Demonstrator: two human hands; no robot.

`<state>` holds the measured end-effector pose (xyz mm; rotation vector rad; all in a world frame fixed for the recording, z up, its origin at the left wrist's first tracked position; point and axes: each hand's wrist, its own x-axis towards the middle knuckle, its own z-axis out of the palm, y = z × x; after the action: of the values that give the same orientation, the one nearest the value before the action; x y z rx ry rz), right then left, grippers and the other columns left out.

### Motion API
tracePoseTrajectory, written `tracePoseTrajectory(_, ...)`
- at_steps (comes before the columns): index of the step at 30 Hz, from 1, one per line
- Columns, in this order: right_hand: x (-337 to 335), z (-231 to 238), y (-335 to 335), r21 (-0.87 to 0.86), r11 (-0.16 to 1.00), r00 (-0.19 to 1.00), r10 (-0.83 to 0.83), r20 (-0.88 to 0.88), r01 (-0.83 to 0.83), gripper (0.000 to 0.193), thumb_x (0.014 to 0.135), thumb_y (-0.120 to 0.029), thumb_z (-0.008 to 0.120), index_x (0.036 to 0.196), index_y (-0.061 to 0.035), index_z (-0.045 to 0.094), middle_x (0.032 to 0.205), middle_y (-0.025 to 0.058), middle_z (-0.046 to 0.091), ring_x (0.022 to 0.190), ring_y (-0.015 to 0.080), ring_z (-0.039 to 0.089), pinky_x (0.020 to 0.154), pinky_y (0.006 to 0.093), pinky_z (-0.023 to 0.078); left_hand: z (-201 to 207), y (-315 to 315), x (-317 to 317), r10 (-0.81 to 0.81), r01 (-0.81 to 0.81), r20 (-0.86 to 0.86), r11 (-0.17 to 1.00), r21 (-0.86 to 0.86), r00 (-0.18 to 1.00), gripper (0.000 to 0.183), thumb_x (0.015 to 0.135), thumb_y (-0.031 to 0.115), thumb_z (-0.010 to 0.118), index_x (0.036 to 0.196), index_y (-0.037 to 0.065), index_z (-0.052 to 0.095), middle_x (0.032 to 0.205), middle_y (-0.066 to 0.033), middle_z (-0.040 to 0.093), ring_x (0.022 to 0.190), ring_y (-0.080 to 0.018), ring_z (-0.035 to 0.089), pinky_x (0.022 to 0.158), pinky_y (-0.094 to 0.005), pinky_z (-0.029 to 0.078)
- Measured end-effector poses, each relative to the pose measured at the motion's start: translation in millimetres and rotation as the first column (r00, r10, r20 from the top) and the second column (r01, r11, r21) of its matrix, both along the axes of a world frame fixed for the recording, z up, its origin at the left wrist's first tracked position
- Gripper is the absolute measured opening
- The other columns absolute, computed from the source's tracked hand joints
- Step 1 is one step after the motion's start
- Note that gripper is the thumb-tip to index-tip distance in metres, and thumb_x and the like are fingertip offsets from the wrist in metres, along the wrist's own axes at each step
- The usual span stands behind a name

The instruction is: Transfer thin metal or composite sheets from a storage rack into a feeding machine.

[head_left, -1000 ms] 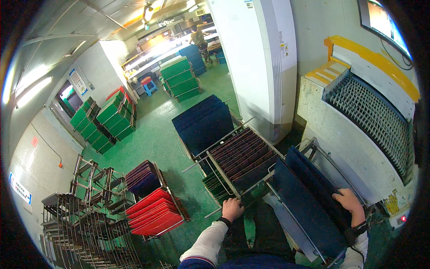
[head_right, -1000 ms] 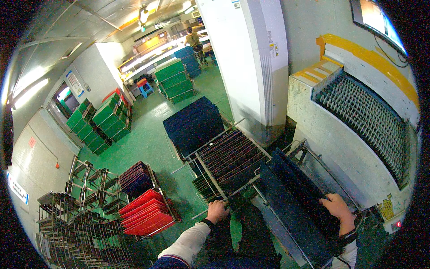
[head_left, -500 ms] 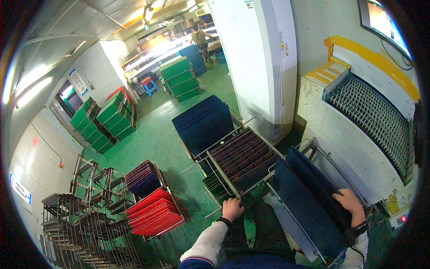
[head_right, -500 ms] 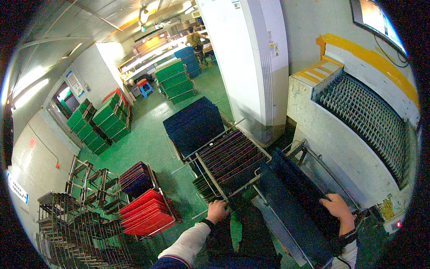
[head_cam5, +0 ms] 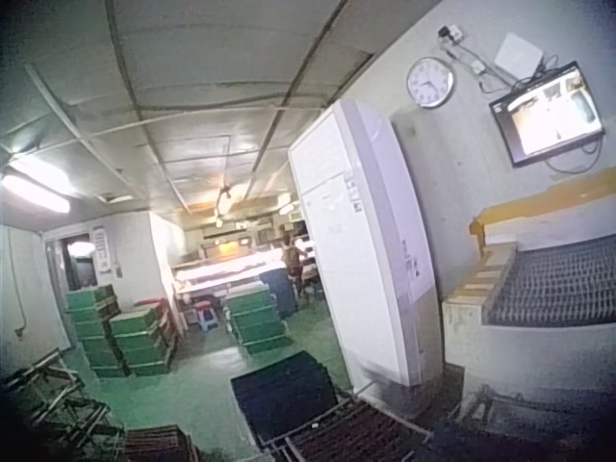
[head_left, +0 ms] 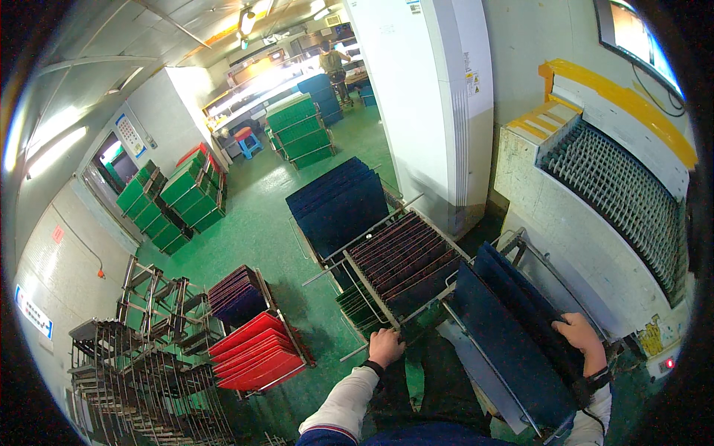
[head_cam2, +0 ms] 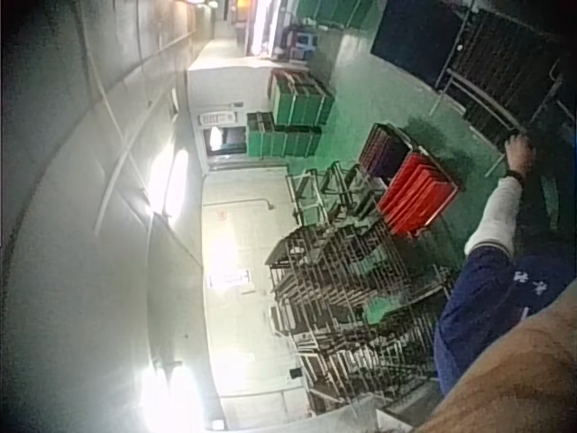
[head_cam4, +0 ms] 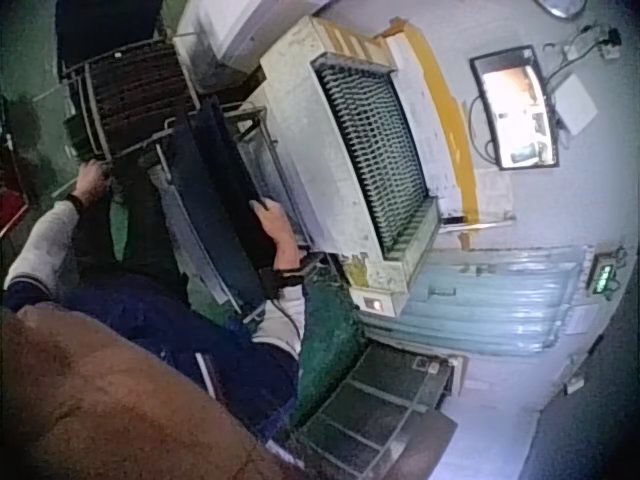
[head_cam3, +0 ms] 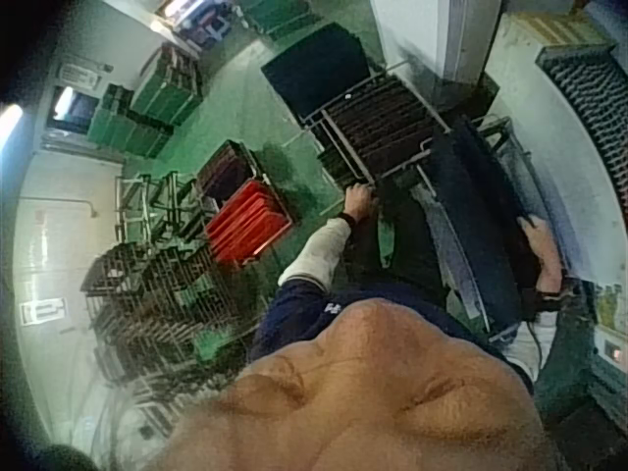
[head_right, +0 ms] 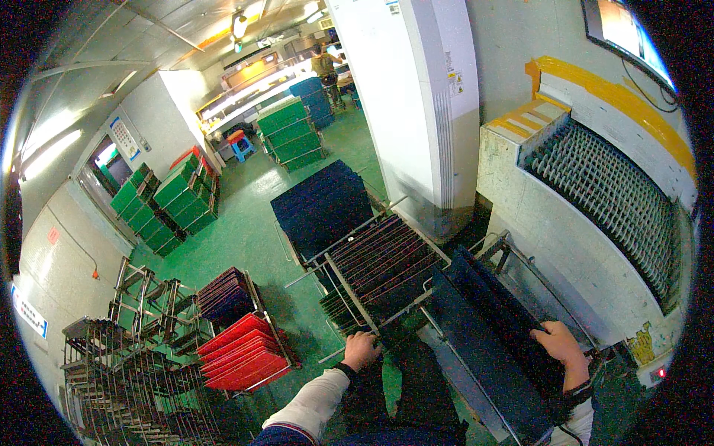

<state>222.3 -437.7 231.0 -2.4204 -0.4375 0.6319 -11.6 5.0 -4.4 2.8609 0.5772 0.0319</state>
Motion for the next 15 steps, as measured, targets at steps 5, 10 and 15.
tracePoseTrajectory(5,0.6,-0.2,-0.4,-0.008,1.000,1.000,0.011,0.008,-0.011,0.034,0.089,-0.028,0.067,0.098,0.0039,0.072,0.083,0.0158,0.073,0.078,0.0232,0.068,0.075,0.0383,0.051,2.5,-0.6,0.1,-0.002,0.002,-0.003,1.000,-0.003,1.000,0.031,0.083,0.036,0.066,0.099,0.010,0.074,0.105,-0.0061,0.068,0.109,-0.0281,0.061,0.091,-0.0465,0.046)
tracePoseTrajectory(10,1.8,-3.1,-2.8,0.005,1.000,1.000,0.020,0.010,-0.020,0.035,0.089,-0.029,0.067,0.098,0.0044,0.072,0.083,0.0167,0.072,0.078,0.0237,0.068,0.075,0.0385,0.051,0.5,-0.5,0.0,-0.002,0.002,0.012,1.000,0.004,1.000,0.031,0.082,0.035,0.067,0.099,0.010,0.074,0.106,-0.0057,0.067,0.108,-0.0281,0.060,0.091,-0.0464,0.046)
tracePoseTrajectory(15,3.9,-9.7,-5.7,0.020,0.999,0.999,0.025,0.026,-0.025,0.035,0.089,-0.029,0.067,0.098,0.0045,0.071,0.083,0.0169,0.072,0.077,0.0238,0.068,0.075,0.0385,0.051,-4.9,1.4,-0.6,-0.006,0.006,0.029,1.000,0.002,1.000,0.032,0.082,0.036,0.068,0.099,0.010,0.074,0.106,-0.0060,0.068,0.109,-0.0282,0.061,0.091,-0.0465,0.046)
